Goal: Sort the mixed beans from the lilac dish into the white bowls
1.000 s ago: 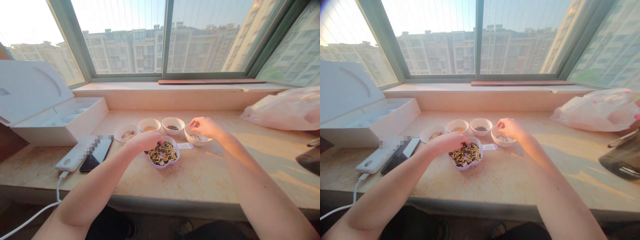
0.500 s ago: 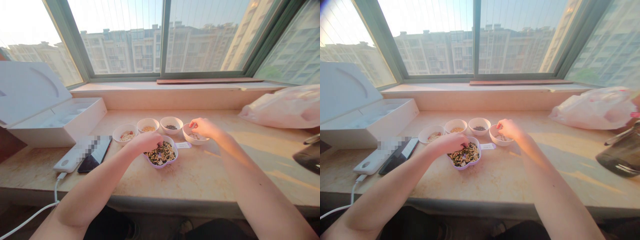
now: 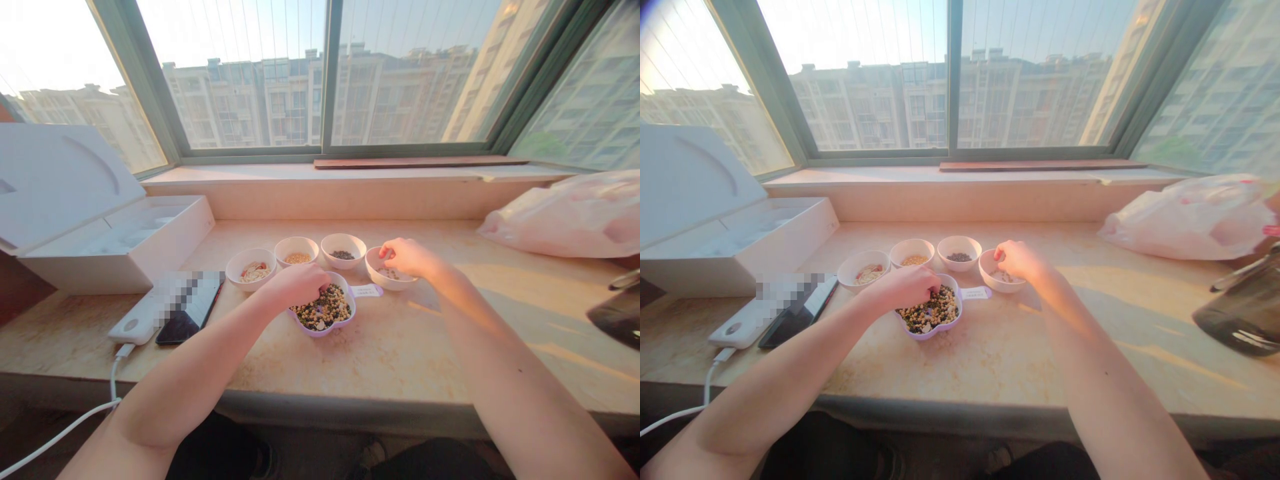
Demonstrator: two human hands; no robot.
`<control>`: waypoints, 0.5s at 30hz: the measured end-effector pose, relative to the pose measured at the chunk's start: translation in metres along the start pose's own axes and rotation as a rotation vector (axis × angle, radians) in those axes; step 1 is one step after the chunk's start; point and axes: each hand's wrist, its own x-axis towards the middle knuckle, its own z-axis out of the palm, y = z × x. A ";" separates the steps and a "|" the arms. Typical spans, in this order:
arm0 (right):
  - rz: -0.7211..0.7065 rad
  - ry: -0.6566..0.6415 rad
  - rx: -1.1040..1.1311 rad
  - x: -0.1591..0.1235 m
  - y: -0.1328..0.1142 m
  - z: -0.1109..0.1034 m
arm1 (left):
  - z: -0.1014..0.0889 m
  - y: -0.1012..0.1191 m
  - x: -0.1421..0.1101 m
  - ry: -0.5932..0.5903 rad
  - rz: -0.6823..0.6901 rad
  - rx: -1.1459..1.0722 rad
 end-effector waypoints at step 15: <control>-0.207 0.261 0.217 -0.037 -0.059 -0.005 | -0.010 -0.057 -0.003 0.398 -0.253 -0.187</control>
